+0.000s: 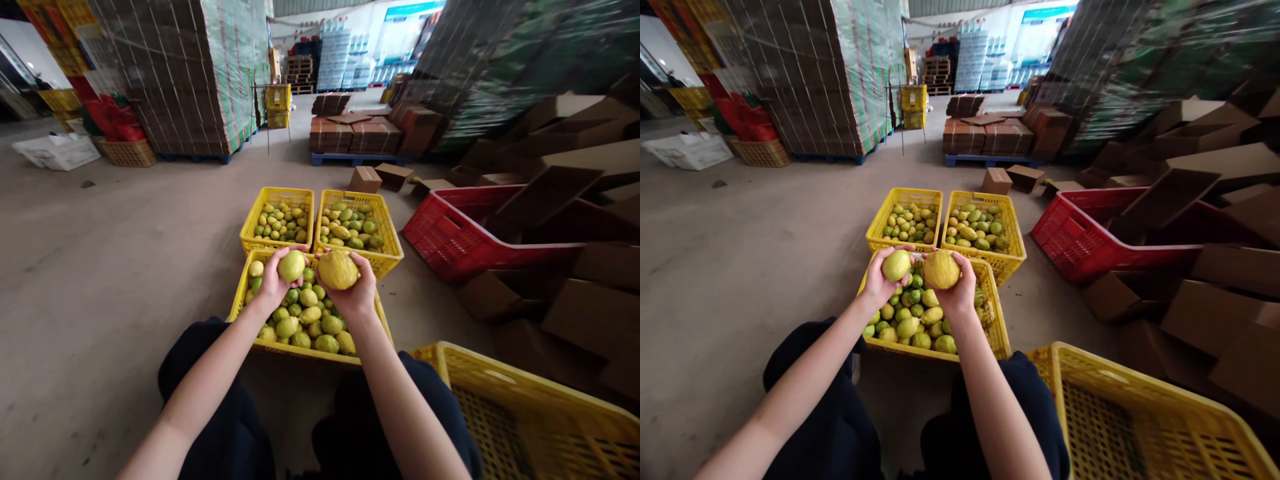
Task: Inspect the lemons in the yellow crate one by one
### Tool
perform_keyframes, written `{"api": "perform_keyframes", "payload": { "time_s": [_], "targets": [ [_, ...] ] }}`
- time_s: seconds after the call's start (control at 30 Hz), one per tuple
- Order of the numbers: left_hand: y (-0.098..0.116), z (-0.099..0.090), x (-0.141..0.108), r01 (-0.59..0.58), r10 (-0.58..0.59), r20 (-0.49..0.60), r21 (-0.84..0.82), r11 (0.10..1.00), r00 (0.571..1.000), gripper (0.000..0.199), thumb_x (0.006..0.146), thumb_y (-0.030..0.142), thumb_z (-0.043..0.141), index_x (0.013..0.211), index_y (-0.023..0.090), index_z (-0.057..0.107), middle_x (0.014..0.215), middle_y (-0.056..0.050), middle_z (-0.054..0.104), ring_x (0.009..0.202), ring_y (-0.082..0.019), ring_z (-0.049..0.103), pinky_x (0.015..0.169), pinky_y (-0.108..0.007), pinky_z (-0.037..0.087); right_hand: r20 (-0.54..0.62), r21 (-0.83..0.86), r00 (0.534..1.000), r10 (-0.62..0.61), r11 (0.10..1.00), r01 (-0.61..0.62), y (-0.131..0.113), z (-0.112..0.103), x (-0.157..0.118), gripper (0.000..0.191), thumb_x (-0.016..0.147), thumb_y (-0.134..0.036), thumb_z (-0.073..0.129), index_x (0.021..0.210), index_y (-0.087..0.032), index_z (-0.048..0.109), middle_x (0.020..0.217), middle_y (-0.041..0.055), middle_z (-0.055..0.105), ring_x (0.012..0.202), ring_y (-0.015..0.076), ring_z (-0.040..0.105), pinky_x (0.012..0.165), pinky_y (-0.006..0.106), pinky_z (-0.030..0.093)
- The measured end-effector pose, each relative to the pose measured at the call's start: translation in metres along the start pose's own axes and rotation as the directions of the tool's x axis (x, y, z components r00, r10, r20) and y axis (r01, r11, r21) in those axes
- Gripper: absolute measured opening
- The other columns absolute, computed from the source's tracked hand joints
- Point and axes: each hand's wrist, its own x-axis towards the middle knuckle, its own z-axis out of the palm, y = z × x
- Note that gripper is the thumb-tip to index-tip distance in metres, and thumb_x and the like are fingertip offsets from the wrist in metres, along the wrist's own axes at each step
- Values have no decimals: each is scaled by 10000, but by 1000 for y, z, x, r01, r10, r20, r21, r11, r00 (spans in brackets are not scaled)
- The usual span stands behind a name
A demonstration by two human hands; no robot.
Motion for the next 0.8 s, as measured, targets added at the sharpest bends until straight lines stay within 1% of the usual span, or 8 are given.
{"api": "perform_keyframes", "payload": {
  "time_s": [0.07, 0.13, 0.2, 0.27, 0.33, 0.43, 0.63, 0.8],
  "targets": [
    [-1, 0, 2, 94, -99, -16, -193, 977, 995, 323, 791, 393, 498, 885, 129, 659, 687, -33, 618, 412, -77, 455, 368, -205, 329, 35, 122, 998, 60, 991, -64, 0, -2, 0, 357, 725, -432, 556, 935, -156, 639, 856, 87, 714, 757, 190, 661, 611, 286, 557],
    [-4, 1, 3, 164, -195, -46, -370, 914, 980, 262, 792, 338, 510, 853, 128, 654, 671, -36, 617, 463, -92, 508, 434, -207, 423, 62, 195, 995, 81, 976, -92, 1, -4, 0, 376, 722, -441, 549, 962, -163, 630, 844, 79, 712, 760, 194, 663, 656, 315, 571],
    [-8, 2, 4, 175, -234, -56, -501, 848, 971, 228, 798, 307, 514, 849, 135, 655, 678, -40, 625, 582, -125, 598, 611, -255, 536, 83, 215, 994, 75, 972, -91, 2, -6, 0, 383, 708, -434, 550, 984, -178, 620, 850, 71, 713, 801, 220, 670, 707, 375, 579],
    [-11, 4, 5, 133, -205, -62, -575, 807, 977, 210, 804, 289, 516, 851, 143, 660, 728, -50, 650, 730, -157, 653, 808, -326, 554, 101, 214, 994, 36, 975, -57, 3, -7, 1, 381, 699, -413, 551, 1004, -193, 613, 912, 70, 717, 888, 241, 674, 757, 410, 574],
    [-13, 7, 6, 88, -166, -78, -596, 798, 983, 183, 801, 250, 524, 866, 155, 666, 818, -55, 683, 823, -166, 665, 881, -349, 537, 106, 218, 994, -16, 976, -8, 3, -7, 2, 373, 699, -390, 554, 1018, -206, 611, 1001, 67, 713, 976, 237, 665, 788, 395, 568],
    [-15, 12, 9, 47, -148, -122, -595, 802, 981, 171, 791, 206, 530, 883, 171, 669, 883, -47, 700, 870, -159, 663, 869, -325, 541, 71, 236, 997, -40, 971, 22, 6, -8, 4, 352, 707, -369, 551, 1018, -218, 616, 1053, 53, 708, 995, 216, 662, 797, 366, 565],
    [-20, 16, 14, 12, -172, -183, -652, 758, 968, 195, 819, 258, 480, 827, 175, 657, 780, -24, 675, 774, -114, 647, 812, -227, 535, -49, 318, 999, 15, 948, 2, 25, -12, 12, 324, 700, -370, 518, 954, -204, 631, 935, 53, 724, 813, 197, 677, 756, 372, 575],
    [-25, 19, 20, -36, -157, -285, -571, 820, 945, 113, 751, 258, 528, 771, 198, 622, 753, -11, 657, 764, -119, 642, 792, -237, 533, -65, 322, 998, 16, 947, 5, 31, -15, 16, 298, 684, -354, 522, 923, -217, 636, 889, 40, 717, 798, 199, 677, 766, 388, 581]
  ]
}}
